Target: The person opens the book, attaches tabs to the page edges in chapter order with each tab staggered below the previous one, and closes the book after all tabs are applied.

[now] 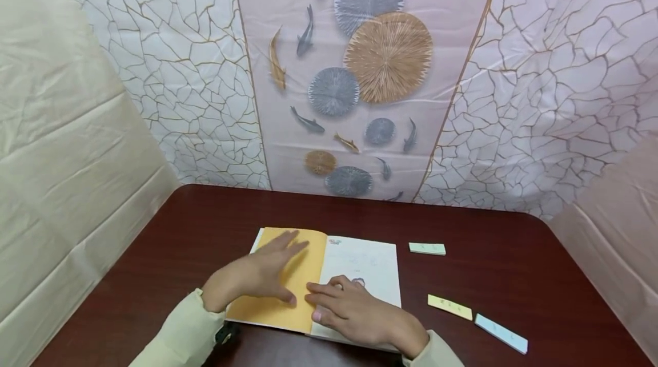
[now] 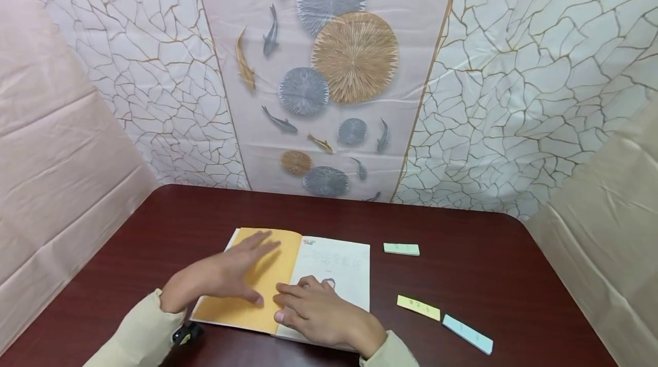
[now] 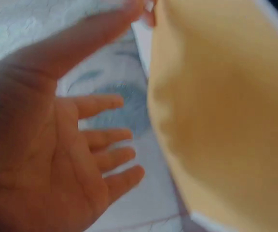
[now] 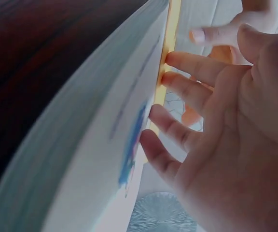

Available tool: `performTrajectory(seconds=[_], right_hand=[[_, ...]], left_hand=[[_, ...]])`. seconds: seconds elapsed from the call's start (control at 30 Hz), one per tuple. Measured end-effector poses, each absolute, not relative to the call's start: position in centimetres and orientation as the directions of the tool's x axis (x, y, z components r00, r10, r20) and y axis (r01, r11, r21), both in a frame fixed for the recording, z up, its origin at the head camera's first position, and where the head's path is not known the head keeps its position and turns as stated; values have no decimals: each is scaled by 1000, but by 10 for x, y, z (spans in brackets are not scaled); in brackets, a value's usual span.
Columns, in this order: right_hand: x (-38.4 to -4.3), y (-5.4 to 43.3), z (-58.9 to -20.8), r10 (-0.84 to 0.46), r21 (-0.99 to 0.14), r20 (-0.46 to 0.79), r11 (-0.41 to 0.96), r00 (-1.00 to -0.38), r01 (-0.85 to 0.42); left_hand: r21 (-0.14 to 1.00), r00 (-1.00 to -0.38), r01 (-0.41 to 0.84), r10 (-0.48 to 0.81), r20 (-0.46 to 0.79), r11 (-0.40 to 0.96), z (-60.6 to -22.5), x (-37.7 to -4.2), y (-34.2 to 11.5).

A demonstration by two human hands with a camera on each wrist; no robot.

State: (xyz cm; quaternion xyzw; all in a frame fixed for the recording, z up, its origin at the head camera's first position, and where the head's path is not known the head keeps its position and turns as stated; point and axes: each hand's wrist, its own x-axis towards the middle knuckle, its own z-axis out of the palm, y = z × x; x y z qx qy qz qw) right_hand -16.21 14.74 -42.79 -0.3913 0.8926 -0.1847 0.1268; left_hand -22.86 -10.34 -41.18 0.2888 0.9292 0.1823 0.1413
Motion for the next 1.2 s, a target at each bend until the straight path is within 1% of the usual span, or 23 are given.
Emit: performTrajectory(seconds=[0.07, 0.13, 0.33, 0.53, 0.67, 0.8, 0.9, 0.97, 1.03, 1.2], right_hand=[[-164, 149, -429, -759, -424, -97, 617, -644, -663], [-166, 151, -431, -773, -411, -109, 607, -625, -680], [-172, 156, -431, -790, -438, -145, 591, -595, -678], [-172, 159, -426, -775, -507, -143, 591, -615, -627], [-169, 166, -419, -743, -581, -92, 581, -663, -570], [-166, 187, -410, -636, -651, -45, 603, -770, -461], [-161, 214, -404, -533, -665, 0, 632, -846, -398], [-156, 233, -403, -473, -652, 38, 656, -880, -381], [-150, 251, -404, -423, -609, 81, 696, -902, -381], [-133, 294, -416, -321, -437, 198, 817, -926, -377]], left_hand=[[435, -738, 523, 645, -198, 733, -416, -226, -96], [447, -710, 530, 666, -230, 720, -422, -225, -92], [492, -704, 481, 655, -277, 725, -432, -228, -89], [508, -707, 445, 637, -306, 738, -435, -228, -90], [507, -723, 416, 613, -319, 755, -434, -223, -88], [519, -727, 393, 602, -331, 759, -433, -221, -85], [526, -726, 374, 594, -347, 764, -432, -220, -82], [530, -724, 368, 593, -352, 764, -433, -221, -81], [535, -723, 365, 594, -352, 762, -433, -222, -79], [553, -720, 358, 600, -350, 752, -432, -223, -77]])
